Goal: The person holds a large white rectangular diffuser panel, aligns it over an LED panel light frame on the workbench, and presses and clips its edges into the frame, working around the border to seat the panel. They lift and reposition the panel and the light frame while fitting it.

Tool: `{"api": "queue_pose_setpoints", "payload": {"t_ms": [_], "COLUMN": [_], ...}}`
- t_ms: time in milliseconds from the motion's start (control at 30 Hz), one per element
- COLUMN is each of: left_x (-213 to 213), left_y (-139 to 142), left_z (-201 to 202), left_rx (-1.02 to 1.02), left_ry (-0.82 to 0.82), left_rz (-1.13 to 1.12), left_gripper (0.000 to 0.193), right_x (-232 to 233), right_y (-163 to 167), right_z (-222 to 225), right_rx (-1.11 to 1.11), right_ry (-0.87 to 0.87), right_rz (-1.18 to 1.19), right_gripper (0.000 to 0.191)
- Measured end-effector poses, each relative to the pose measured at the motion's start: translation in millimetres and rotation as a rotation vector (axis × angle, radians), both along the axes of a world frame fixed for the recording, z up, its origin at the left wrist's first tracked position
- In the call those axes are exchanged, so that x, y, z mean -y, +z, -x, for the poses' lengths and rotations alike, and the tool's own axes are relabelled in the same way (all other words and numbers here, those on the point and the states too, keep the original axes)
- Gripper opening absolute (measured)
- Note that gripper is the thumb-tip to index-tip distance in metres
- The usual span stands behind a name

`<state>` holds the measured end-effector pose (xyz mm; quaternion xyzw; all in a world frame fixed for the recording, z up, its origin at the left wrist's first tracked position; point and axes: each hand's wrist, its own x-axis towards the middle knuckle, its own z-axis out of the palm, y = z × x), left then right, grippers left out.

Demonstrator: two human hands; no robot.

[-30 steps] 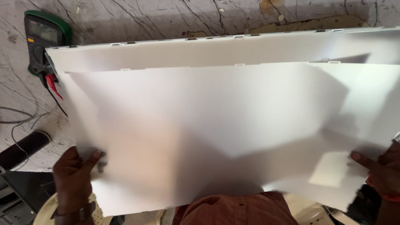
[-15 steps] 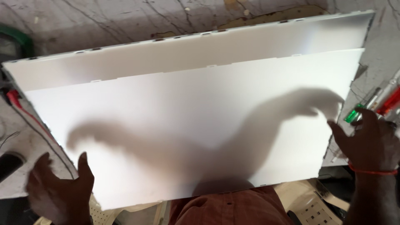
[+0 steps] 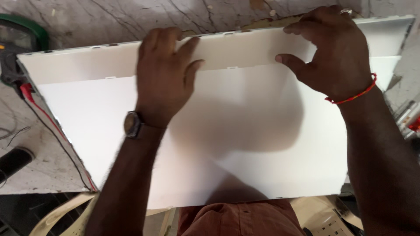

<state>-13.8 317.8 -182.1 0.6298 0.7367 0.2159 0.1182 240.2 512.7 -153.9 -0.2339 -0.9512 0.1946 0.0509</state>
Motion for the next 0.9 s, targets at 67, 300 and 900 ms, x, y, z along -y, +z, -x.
{"api": "queue_pose_setpoints", "payload": {"t_ms": [67,300,900], "left_x": [-3.5,-2.9,-1.4], "left_y": [-4.0,-16.8,-19.6], "left_z": [-3.5,-6.1,-10.1], "left_rx": [-0.007,-0.01,0.036], "left_ry": [0.013,0.032,0.08], "left_rz": [0.011,-0.006,-0.035], "left_gripper": [0.041,0.045,0.051], "right_x": [3.4,10.1,14.1], "right_y": [-6.1,-22.1,-26.1], "right_z": [8.8,14.6,23.5], "right_rx": [0.02,0.023,0.063], "right_ry": [0.027,-0.004,0.046], "right_rz": [-0.073,-0.095,-0.099], "right_gripper": [0.045,0.047,0.04]}}
